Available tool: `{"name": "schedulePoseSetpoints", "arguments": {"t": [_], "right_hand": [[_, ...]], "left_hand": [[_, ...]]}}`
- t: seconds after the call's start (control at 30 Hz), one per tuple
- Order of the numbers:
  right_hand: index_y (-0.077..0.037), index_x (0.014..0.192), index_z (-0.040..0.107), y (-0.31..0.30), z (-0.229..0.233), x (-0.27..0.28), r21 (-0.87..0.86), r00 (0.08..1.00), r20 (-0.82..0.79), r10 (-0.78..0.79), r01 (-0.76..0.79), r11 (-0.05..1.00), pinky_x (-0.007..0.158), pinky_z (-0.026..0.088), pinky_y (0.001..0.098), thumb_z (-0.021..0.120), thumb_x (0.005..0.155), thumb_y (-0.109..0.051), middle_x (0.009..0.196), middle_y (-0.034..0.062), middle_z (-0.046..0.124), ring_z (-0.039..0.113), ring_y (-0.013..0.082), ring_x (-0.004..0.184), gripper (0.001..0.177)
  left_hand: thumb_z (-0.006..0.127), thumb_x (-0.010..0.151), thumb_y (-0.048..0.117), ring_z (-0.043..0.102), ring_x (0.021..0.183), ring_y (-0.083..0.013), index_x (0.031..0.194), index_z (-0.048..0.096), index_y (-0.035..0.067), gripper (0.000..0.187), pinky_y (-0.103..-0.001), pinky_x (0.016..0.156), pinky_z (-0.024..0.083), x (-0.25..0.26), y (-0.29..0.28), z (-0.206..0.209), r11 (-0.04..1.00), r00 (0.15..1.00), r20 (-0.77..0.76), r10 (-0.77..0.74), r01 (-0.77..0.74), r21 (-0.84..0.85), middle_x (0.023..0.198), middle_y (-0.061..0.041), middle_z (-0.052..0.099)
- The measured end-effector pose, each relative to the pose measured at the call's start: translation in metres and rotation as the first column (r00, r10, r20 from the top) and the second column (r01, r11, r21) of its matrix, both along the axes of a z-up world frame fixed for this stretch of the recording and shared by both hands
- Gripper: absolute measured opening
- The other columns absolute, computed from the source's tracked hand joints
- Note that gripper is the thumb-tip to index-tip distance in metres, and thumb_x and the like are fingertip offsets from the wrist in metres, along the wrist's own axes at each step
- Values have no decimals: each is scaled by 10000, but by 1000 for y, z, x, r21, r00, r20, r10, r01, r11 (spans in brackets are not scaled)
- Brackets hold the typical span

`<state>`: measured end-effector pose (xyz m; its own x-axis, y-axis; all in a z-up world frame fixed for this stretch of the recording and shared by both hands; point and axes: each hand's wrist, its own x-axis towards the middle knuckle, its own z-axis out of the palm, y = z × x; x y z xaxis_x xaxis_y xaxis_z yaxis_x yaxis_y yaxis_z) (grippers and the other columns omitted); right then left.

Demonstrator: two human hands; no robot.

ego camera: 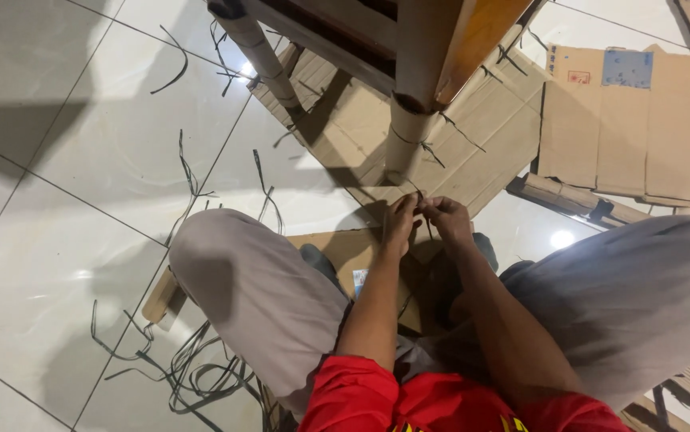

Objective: Wrapping a wooden chair leg with cardboard and securing it with plastic ties for protection.

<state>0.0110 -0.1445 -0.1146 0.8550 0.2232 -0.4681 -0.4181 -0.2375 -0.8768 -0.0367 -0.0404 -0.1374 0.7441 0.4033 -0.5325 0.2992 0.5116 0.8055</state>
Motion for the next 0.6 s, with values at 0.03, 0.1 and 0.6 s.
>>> {"name": "schedulePoseSetpoints", "arguments": {"t": [0.03, 0.1, 0.6], "right_hand": [[-36, 980, 722, 2, 2, -3, 0, 1000, 2, 1, -1, 1000, 662, 475, 239, 790, 869, -196, 780, 50, 660, 593, 127, 733, 206], [16, 1024, 668, 6, 5, -9, 143, 997, -43, -57, 62, 988, 646, 475, 207, 772, 866, -103, 803, 58, 627, 636, 152, 755, 224], [-105, 885, 585, -10, -53, 61, 144, 784, 61, -618, 606, 783, 418, 418, 208, 743, 934, -223, 680, 47, 568, 564, 123, 519, 203]], "left_hand": [[612, 1013, 389, 653, 1151, -311, 1151, 746, 84, 360, -507, 987, 529, 1, 0, -5, 1000, 1000, 2, 1, -1, 0, 1133, -168, 693], [702, 988, 373, 613, 971, -172, 1102, 758, 94, 307, -351, 853, 529, 4, 2, -15, 991, 999, 50, 0, -7, 132, 945, -71, 683], [836, 701, 51, 452, 1396, -502, 1557, 386, 60, 968, -617, 1173, 376, 57, 38, 25, 656, 933, 358, 45, -298, 693, 1463, -284, 480]]}}
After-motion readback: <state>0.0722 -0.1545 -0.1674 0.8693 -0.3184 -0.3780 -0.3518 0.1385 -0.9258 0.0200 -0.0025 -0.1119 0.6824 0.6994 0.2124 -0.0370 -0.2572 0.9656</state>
